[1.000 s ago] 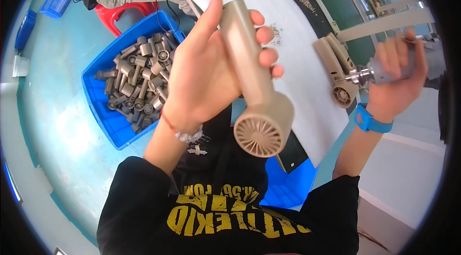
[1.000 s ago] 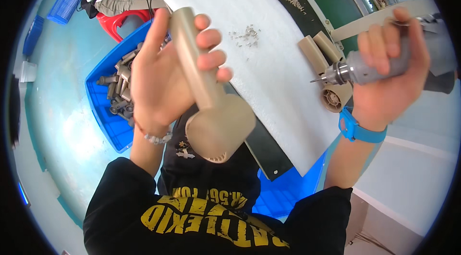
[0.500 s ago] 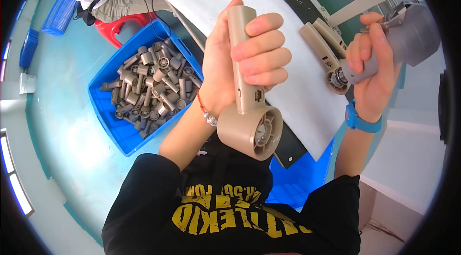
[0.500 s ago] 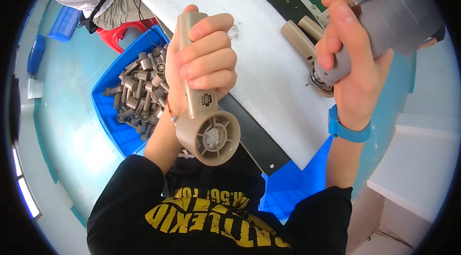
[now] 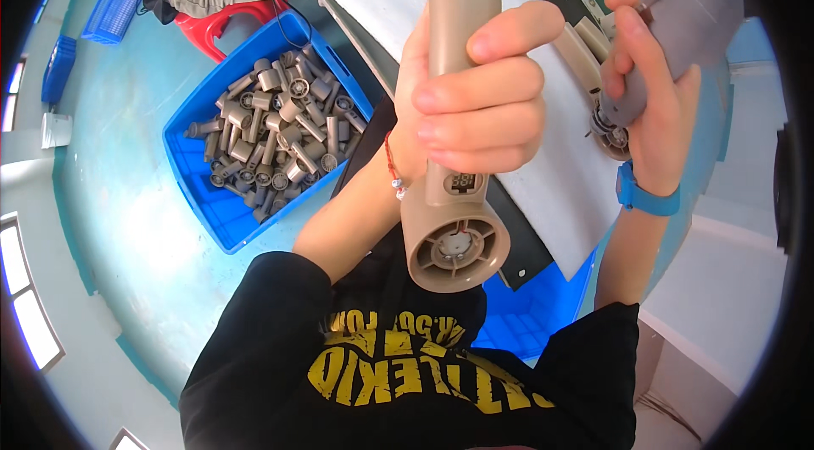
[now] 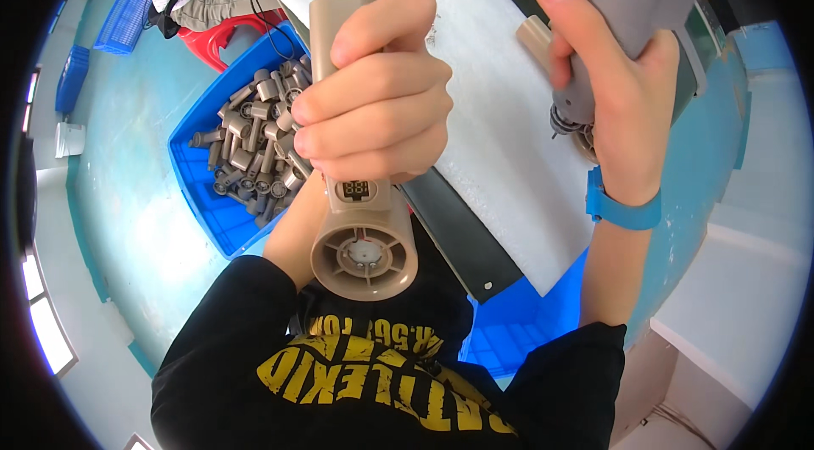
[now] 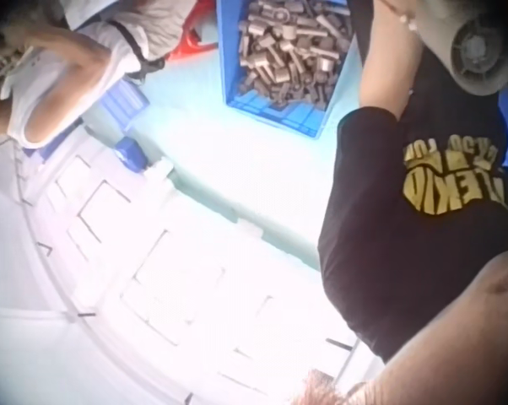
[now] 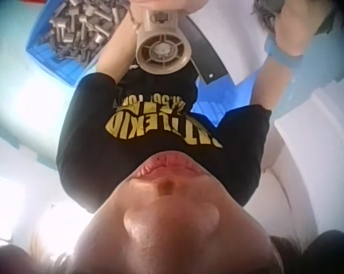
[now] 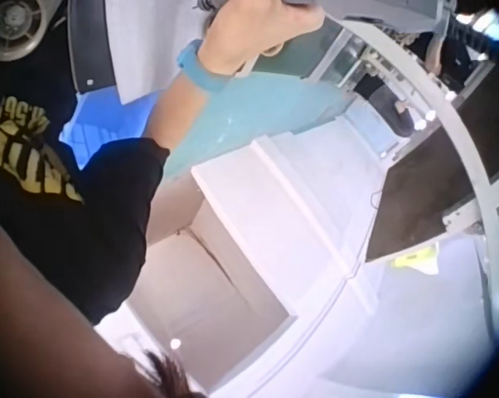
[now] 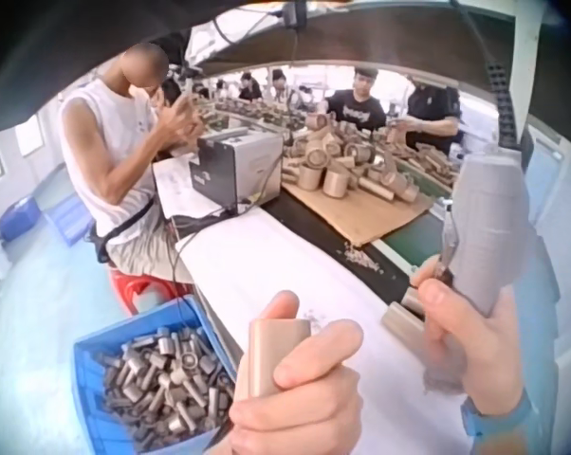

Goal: The recorder is assembling small handheld fans using an electric screwdriver to secure the housing parts.

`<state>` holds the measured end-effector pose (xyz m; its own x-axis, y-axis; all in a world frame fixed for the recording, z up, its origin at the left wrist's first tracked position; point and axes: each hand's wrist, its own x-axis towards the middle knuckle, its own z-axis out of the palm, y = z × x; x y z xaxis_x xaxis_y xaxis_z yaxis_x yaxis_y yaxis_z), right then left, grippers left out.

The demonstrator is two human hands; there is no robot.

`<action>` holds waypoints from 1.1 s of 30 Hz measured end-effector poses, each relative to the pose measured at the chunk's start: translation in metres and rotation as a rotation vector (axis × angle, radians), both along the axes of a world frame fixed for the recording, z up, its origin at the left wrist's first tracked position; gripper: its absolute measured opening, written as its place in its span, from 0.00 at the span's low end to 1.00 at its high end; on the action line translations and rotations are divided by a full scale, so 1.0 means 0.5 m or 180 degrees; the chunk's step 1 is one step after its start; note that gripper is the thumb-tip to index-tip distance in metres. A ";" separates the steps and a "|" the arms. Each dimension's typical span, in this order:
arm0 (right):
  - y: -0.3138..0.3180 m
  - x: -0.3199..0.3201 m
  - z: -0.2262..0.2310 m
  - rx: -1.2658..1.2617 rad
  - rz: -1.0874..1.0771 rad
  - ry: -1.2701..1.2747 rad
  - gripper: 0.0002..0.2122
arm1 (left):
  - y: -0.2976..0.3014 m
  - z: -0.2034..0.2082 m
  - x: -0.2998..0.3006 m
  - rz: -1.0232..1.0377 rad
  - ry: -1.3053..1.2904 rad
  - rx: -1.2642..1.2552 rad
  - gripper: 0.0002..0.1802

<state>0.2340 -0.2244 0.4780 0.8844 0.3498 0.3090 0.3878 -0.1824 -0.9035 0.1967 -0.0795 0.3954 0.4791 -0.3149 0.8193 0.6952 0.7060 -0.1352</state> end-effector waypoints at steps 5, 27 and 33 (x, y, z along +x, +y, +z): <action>0.008 0.006 -0.010 -0.0571 -0.0081 -0.0324 0.14 | -0.022 -0.003 0.001 -0.0237 0.0060 -0.0368 0.19; -0.039 0.071 0.075 0.0230 -0.0099 -0.0410 0.12 | -0.169 -0.037 0.009 0.3415 0.2980 0.3931 0.21; -0.106 0.074 0.063 -0.0546 -0.0091 -0.0693 0.16 | -0.108 -0.001 -0.162 0.5249 0.0924 0.5508 0.37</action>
